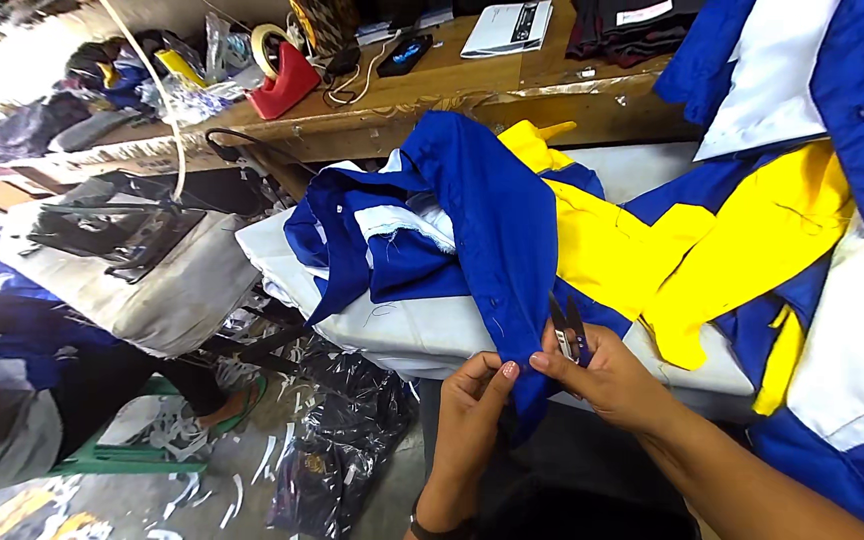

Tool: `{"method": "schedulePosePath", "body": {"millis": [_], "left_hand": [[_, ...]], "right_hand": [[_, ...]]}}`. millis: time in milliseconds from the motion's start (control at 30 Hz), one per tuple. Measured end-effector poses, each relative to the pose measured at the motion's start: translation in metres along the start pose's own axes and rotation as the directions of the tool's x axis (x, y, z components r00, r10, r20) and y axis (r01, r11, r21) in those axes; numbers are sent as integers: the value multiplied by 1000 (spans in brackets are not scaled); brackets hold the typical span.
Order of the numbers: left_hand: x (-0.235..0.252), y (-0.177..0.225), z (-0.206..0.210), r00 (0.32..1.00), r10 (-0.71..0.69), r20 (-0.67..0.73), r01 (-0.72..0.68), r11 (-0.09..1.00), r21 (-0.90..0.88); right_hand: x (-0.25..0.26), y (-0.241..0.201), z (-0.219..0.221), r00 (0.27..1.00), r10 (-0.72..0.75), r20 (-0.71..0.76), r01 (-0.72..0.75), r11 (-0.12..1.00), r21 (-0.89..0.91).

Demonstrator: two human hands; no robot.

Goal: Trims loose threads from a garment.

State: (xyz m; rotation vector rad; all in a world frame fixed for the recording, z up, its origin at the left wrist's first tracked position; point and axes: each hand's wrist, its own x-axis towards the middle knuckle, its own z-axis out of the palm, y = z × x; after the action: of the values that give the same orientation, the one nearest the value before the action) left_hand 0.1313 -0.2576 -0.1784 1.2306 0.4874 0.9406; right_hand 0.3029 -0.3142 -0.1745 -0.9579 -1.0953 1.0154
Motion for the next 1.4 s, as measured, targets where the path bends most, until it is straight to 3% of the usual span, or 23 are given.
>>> {"method": "schedulePosePath", "body": {"millis": [133,500,667,833,933,1033,1133,1200,1267,1333,1400], "left_hand": [[-1,1,-2,997,72,4,-73,992,106],[-4,-8,1,990,135,-38,-130,984,121],[-6,-8,4,997,-75,-18,71,987,-141],[-4,-3,7,979,-197,-53,178,951,-251],[-4,-2,8,967,-238,-89,200,929,-310],[-6,-4,12,976,-134,-169,103,978,-183],[-9,-6,17,987,19,-160,-18,1000,3],[-11,-9,19,973,183,-142,-152,967,207],[-10,-14,20,931,352,-98,-281,861,424],[-10,-16,19,897,439,-55,-343,768,541],[-11,-16,18,904,424,-52,-340,788,513]], "right_hand": [[0,0,-2,999,-32,33,34,997,-64],[-1,12,-1,996,90,-8,-88,986,143],[-5,16,9,988,143,-54,-127,965,230],[-8,21,15,980,-40,-195,17,993,-120],[-13,19,9,946,-245,-212,136,894,-426],[-17,9,6,898,-409,-164,241,767,-595],[-18,11,11,877,-468,-106,273,668,-693],[-17,17,14,849,-518,-103,298,631,-717],[-18,18,16,826,-555,-97,330,616,-715],[-19,15,19,859,-491,-147,304,719,-625],[-20,3,19,947,-227,-229,138,926,-351]]}}
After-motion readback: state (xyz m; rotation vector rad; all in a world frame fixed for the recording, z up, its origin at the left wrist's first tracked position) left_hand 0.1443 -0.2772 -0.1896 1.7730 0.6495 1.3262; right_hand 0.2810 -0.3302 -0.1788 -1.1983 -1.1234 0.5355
